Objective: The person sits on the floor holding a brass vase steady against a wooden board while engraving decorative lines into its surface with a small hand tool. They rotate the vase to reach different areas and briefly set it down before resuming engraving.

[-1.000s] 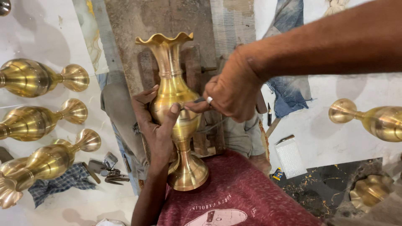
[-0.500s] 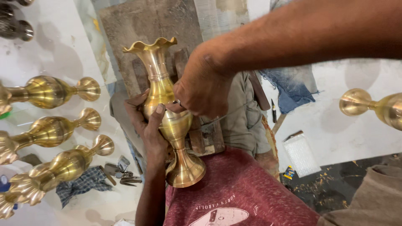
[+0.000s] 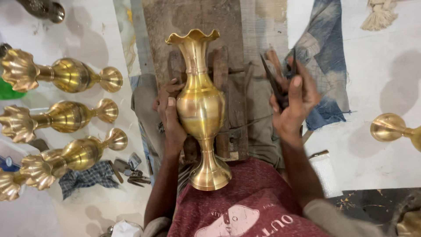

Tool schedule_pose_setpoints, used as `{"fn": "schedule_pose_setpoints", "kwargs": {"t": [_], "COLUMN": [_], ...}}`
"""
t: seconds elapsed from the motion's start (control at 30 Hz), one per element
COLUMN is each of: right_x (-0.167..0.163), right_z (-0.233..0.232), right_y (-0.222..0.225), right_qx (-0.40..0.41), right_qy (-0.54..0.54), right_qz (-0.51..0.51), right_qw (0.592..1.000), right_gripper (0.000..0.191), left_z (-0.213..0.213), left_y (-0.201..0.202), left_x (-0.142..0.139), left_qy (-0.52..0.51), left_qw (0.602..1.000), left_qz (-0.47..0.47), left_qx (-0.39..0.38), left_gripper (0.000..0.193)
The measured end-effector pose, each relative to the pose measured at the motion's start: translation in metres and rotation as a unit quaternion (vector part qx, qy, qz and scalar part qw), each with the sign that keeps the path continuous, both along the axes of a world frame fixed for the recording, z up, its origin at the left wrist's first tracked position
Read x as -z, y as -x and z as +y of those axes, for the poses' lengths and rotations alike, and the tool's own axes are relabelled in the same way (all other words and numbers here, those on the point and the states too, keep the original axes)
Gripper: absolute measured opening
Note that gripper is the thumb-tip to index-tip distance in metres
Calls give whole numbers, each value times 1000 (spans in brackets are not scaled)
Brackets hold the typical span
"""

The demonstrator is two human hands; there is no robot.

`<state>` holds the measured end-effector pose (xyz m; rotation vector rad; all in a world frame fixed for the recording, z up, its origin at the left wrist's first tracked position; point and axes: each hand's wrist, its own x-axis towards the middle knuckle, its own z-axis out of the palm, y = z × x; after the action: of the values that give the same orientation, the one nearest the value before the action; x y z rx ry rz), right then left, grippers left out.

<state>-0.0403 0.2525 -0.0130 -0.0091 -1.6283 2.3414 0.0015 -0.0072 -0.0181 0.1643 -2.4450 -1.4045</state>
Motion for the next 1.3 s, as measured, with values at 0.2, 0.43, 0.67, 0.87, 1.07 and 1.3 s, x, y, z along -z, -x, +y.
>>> {"fn": "schedule_pose_setpoints", "kwargs": {"t": [0.2, 0.43, 0.67, 0.87, 1.07, 1.3], "right_x": [70, 65, 28, 10, -5, -42], "right_z": [9, 32, 14, -15, -22, -32], "right_y": [-89, -103, -95, -98, -98, -81], "right_qx": [41, -17, -71, -80, -44, -45], "right_qy": [98, -92, -90, -156, -239, -390], "right_qz": [-252, -212, -176, -141, -79, -21], "right_qw": [962, 973, 978, 974, 967, 920], "right_gripper": [52, 61, 64, 70, 71, 65], "left_z": [21, 51, 24, 19, 24, 8], "left_y": [-25, -35, -36, -38, -35, -29], "left_x": [-41, -24, 0, -15, -22, -22], "left_qy": [21, 306, -19, 101, 201, 61], "left_qw": [998, 951, 997, 992, 979, 997], "left_qz": [-62, -2, 55, 53, 39, 48], "left_qx": [-12, 42, 45, 50, 12, 22], "left_gripper": [39, 84, 91, 101, 91, 90]}}
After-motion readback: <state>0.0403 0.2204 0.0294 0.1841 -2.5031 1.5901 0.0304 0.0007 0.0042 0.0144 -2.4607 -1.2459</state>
